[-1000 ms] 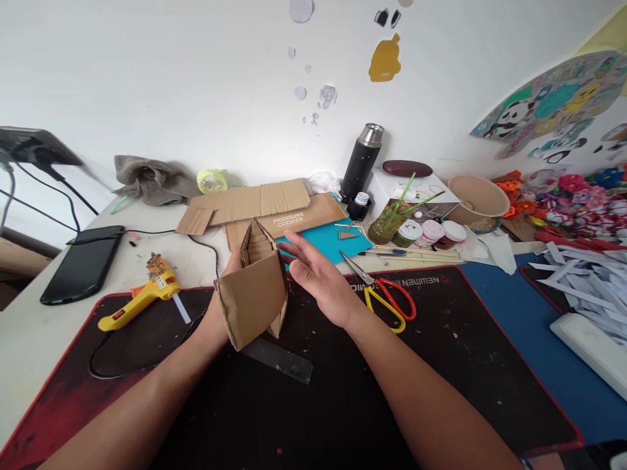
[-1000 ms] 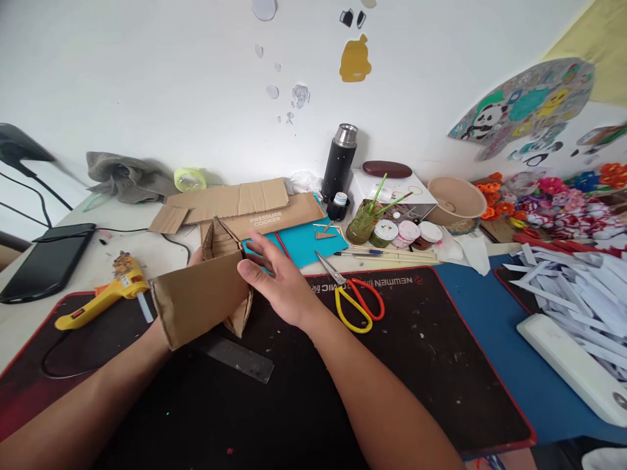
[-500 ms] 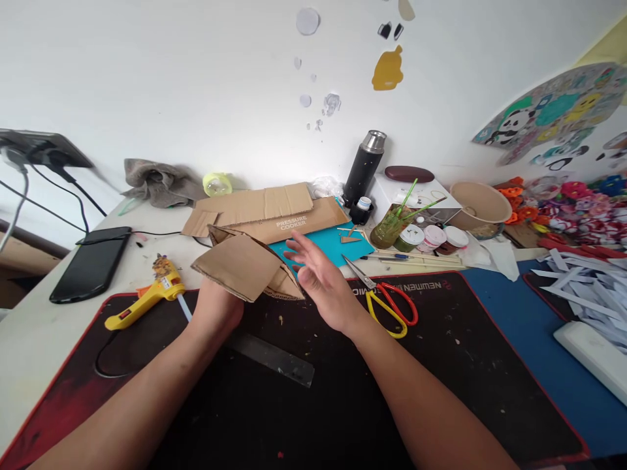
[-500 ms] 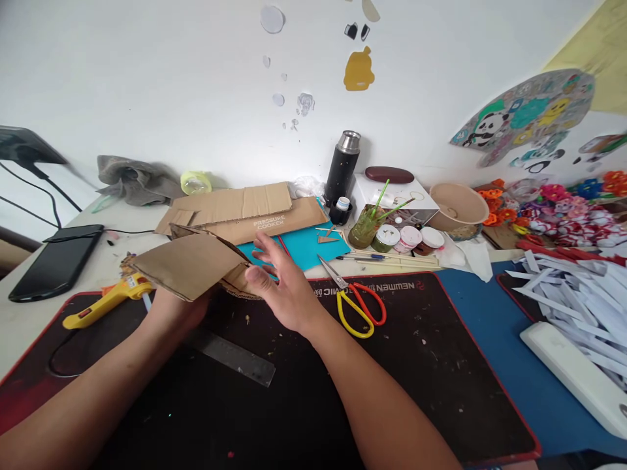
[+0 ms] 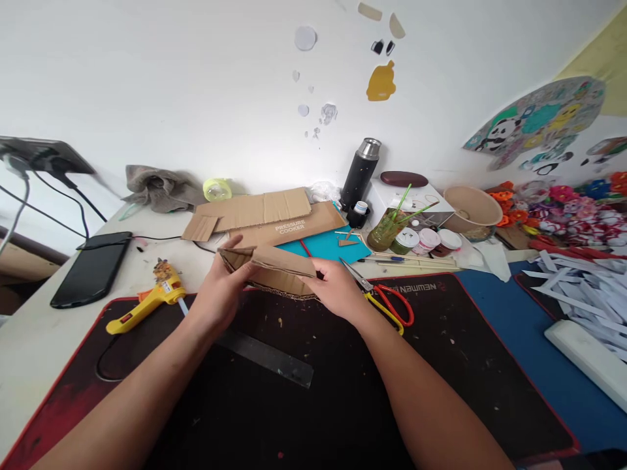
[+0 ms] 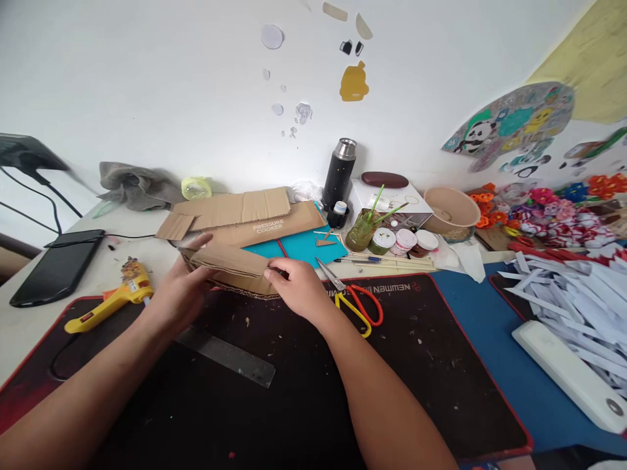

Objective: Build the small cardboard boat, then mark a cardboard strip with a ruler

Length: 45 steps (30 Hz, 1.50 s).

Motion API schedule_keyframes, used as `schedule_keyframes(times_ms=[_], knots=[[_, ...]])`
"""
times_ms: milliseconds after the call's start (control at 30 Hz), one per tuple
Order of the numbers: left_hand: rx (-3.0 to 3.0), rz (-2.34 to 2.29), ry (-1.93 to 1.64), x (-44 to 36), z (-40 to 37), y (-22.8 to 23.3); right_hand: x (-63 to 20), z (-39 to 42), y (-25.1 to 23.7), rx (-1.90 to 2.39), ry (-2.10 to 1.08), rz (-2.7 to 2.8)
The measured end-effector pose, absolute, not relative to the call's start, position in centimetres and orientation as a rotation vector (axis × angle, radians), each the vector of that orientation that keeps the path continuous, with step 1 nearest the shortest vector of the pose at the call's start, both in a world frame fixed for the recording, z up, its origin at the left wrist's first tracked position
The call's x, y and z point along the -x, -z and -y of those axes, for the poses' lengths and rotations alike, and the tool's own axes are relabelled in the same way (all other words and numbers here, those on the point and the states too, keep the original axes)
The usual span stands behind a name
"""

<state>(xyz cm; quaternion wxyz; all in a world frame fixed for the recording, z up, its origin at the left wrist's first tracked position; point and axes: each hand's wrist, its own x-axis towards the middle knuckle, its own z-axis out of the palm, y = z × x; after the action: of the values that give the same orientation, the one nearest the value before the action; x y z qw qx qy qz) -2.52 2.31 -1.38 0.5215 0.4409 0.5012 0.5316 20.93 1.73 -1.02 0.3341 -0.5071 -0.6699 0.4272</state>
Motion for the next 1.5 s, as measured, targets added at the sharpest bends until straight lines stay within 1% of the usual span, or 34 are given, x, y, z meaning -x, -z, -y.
schedule_keyframes(times_ms=[67, 167, 300, 533, 667, 800, 1000, 1067, 1200, 1400, 1500], knots=[[-1.221, -1.268, -1.197, 3.8, -2.9, 0.7, -21.4, -1.8, 0.5, 1.347, -1.12, 1.798], [-1.384, -1.265, -0.956, 5.6, -3.2, -1.3, -21.9, -1.8, 0.0, 1.402, -1.097, 1.879], [-1.51, -1.239, -0.881, 7.0, -3.4, -3.3, -22.5, -2.1, -0.1, 1.493, -0.944, 1.974], [-1.872, -1.268, -0.477, 7.3, -2.8, -3.3, -22.7, -2.3, 0.3, 1.411, -0.783, 2.146], [-1.892, -1.201, -0.331, 7.1, -1.9, -4.2, -22.4, -2.4, 0.2, 1.408, -0.843, 2.078], [-1.909, -1.261, -0.343, 5.9, -1.5, -4.6, -22.1, -2.5, 0.3, 1.408, -0.955, 1.943], [-2.036, -1.326, -0.492, 4.5, -1.5, -3.9, -22.4, -2.9, 1.0, 1.345, -1.074, 1.646], [-2.023, -1.398, -0.587, 4.5, -1.5, -3.7, -22.6, -3.0, 1.1, 1.235, -1.162, 1.467], [-1.948, -1.633, -0.825, 4.1, -1.4, -2.8, -21.9, -2.6, 1.1, 1.035, -1.454, 1.162], [-2.033, -1.635, -1.102, 2.9, -1.1, -0.6, -18.4, -1.1, 1.2, 0.839, -1.766, 1.142], [-2.136, -1.582, -1.033, 2.7, -0.8, -0.1, -17.4, -0.8, 1.5, 0.887, -1.77, 1.108]])
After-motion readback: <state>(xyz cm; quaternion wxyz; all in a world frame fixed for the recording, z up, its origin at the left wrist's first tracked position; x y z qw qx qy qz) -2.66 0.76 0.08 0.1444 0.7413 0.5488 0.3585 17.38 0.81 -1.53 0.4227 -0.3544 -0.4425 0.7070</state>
